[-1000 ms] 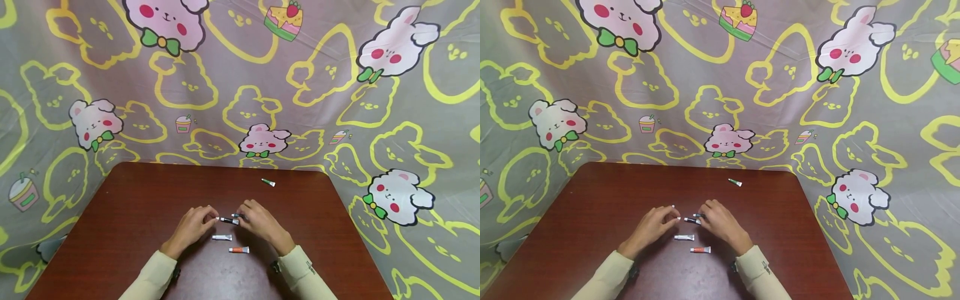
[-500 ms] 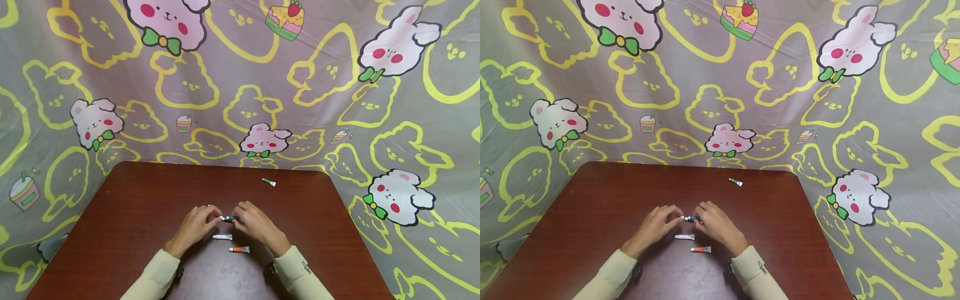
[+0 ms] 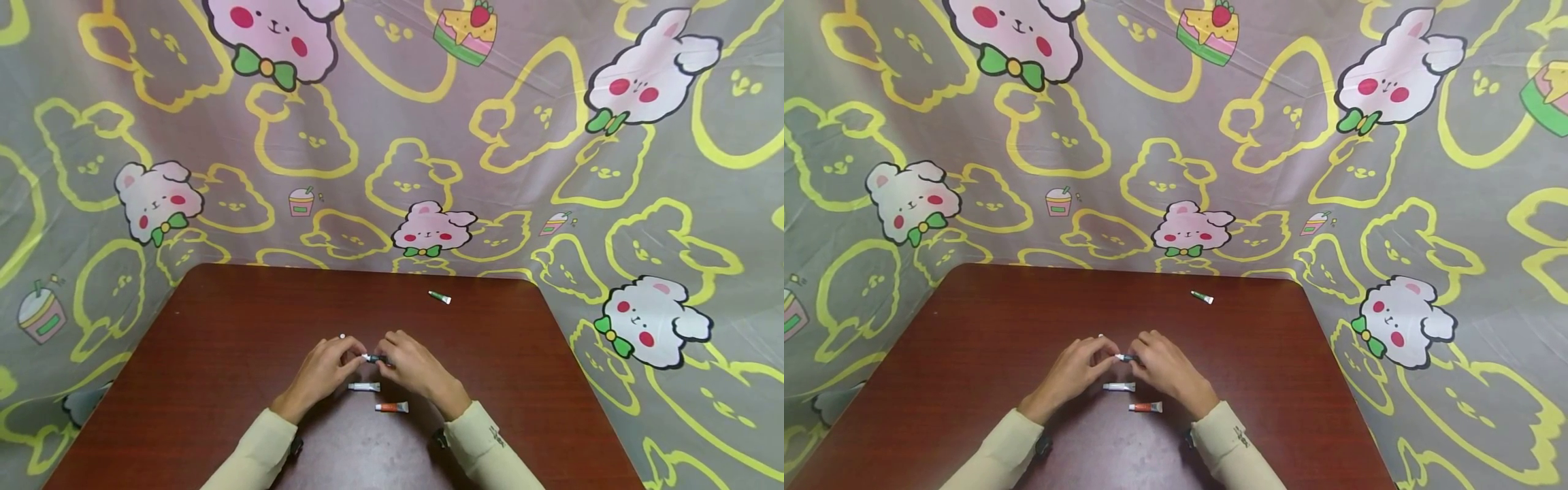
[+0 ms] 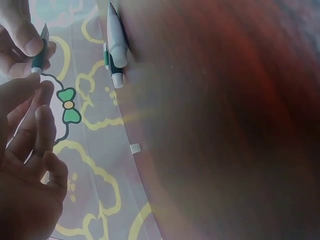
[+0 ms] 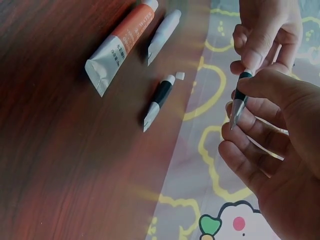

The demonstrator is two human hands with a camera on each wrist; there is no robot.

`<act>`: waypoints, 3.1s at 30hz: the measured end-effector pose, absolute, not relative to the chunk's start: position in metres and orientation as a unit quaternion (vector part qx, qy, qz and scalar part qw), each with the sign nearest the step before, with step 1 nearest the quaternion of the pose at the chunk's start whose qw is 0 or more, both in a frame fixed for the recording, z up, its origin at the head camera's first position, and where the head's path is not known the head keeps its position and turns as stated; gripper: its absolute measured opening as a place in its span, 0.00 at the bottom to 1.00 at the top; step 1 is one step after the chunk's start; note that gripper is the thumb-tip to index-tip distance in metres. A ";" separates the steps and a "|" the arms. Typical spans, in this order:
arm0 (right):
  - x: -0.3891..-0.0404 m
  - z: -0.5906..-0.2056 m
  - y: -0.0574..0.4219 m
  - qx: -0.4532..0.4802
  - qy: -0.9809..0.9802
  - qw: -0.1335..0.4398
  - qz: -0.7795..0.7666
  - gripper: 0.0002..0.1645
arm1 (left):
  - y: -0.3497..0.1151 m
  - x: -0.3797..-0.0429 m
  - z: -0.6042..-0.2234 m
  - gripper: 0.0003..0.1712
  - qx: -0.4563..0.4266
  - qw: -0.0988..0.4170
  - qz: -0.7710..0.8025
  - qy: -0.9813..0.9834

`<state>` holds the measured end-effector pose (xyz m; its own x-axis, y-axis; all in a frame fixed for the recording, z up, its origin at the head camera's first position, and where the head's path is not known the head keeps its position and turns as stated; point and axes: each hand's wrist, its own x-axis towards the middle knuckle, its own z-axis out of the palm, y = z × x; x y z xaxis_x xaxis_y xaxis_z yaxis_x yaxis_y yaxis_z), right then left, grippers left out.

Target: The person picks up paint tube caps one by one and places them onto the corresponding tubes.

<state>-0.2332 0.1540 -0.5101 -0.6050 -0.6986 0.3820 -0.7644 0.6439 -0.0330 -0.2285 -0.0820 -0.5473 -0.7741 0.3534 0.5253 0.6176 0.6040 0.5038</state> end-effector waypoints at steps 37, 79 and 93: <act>-0.234 -0.513 0.153 0.413 -0.885 0.187 0.100 0.07 | -0.077 -0.228 -0.551 0.10 -0.300 0.187 -0.378 -0.855; -0.231 -0.511 0.155 0.407 -0.890 0.168 0.117 0.06 | -0.074 -0.221 -0.546 0.07 -0.268 0.169 -0.383 -0.868; -0.230 -0.510 0.155 0.406 -0.890 0.170 0.116 0.05 | -0.074 -0.223 -0.548 0.09 -0.289 0.197 -0.380 -0.856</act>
<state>-0.2302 0.1548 -0.5103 -0.6125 -0.6832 0.3975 -0.7624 0.6435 -0.0686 -0.2229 -0.0745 -0.5477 -0.7560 0.3444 0.5566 0.6439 0.5441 0.5380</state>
